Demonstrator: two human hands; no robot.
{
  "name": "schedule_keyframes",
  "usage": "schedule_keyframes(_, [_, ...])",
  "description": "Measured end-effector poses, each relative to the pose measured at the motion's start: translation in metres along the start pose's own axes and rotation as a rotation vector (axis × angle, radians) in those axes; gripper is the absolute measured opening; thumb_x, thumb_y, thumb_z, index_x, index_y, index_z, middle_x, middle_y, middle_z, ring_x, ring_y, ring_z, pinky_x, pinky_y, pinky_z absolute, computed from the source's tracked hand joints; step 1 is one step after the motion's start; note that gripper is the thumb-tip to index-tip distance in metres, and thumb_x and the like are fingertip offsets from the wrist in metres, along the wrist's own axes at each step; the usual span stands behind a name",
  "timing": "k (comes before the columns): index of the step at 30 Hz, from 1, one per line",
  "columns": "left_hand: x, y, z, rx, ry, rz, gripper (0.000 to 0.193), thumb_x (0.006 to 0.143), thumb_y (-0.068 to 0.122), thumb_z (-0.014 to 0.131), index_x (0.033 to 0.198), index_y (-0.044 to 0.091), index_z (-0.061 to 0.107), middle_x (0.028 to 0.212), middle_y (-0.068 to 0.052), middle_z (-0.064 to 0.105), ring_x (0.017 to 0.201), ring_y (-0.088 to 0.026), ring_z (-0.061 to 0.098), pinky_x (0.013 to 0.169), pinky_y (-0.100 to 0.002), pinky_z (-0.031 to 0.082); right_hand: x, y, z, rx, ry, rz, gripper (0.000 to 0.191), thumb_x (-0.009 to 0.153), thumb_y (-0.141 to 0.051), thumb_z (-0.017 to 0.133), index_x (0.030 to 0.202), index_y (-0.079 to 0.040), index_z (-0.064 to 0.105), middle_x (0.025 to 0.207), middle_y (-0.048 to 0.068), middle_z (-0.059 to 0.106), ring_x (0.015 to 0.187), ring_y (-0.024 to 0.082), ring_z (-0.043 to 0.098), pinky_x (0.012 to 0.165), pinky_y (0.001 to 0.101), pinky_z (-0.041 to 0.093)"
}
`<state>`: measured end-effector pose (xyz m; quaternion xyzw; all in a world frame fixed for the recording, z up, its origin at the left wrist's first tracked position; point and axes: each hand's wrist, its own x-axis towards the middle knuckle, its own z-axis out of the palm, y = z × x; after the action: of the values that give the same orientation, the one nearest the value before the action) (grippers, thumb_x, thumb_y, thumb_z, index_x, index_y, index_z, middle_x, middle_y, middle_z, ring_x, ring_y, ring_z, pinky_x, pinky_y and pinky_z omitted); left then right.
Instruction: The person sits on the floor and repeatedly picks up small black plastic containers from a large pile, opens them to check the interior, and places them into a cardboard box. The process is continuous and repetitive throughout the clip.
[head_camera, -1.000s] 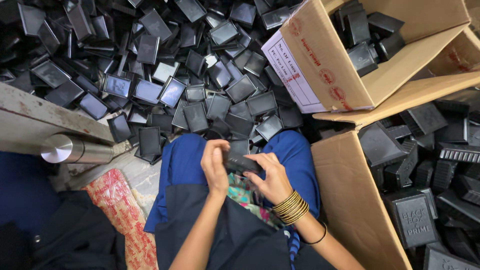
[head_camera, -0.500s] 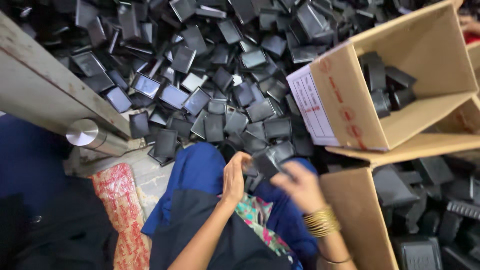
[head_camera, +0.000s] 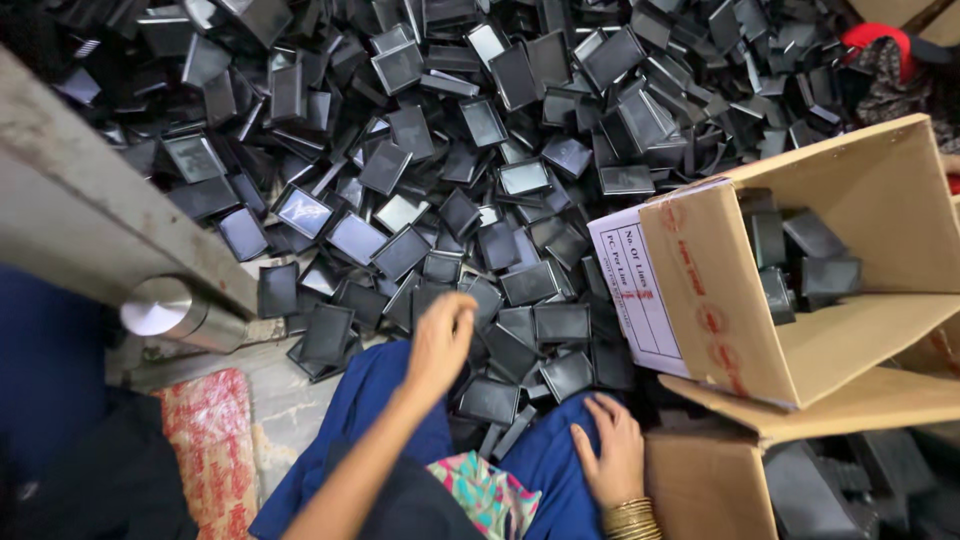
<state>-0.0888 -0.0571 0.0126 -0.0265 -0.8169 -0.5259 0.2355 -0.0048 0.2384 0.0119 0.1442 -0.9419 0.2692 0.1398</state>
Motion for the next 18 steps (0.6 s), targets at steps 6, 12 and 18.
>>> schedule_keyframes(6, [0.173, -0.090, 0.049, 0.476, -0.016, 0.076, 0.048, 0.090, 0.023, 0.072, 0.129, 0.003, 0.054, 0.123, -0.021, 0.059, 0.116, -0.041, 0.056, 0.098, -0.050, 0.044, 0.005, 0.032, 0.021, 0.076, 0.064, 0.123, 0.023, 0.084, -0.013, 0.070, 0.107, -0.010, 0.075, 0.117, 0.009, 0.071, 0.108, 0.029, 0.065, 0.097, 0.0386, 0.049])
schedule_keyframes(12, [0.292, -0.185, 0.140, 1.192, -0.288, -0.104, 0.109, 0.068, 0.051, 0.086, 0.150, -0.006, 0.042, 0.148, -0.038, 0.040, 0.138, -0.053, 0.038, 0.113, -0.063, 0.029, 0.012, 0.047, 0.026, 0.143, 0.064, 0.201, 0.023, 0.084, -0.007, 0.070, 0.105, -0.007, 0.076, 0.121, 0.011, 0.071, 0.111, 0.028, 0.065, 0.099, 0.0373, 0.049])
schedule_keyframes(18, [0.301, -0.221, 0.164, 1.170, -0.221, -0.088, 0.084, 0.065, 0.042, 0.087, 0.133, 0.002, 0.059, 0.140, -0.036, 0.049, 0.126, -0.053, 0.049, 0.099, -0.059, 0.043, 0.012, 0.057, 0.023, 0.171, 0.027, 0.239, 0.022, 0.085, -0.006, 0.068, 0.106, -0.006, 0.076, 0.123, 0.012, 0.070, 0.112, 0.028, 0.064, 0.100, 0.0384, 0.049])
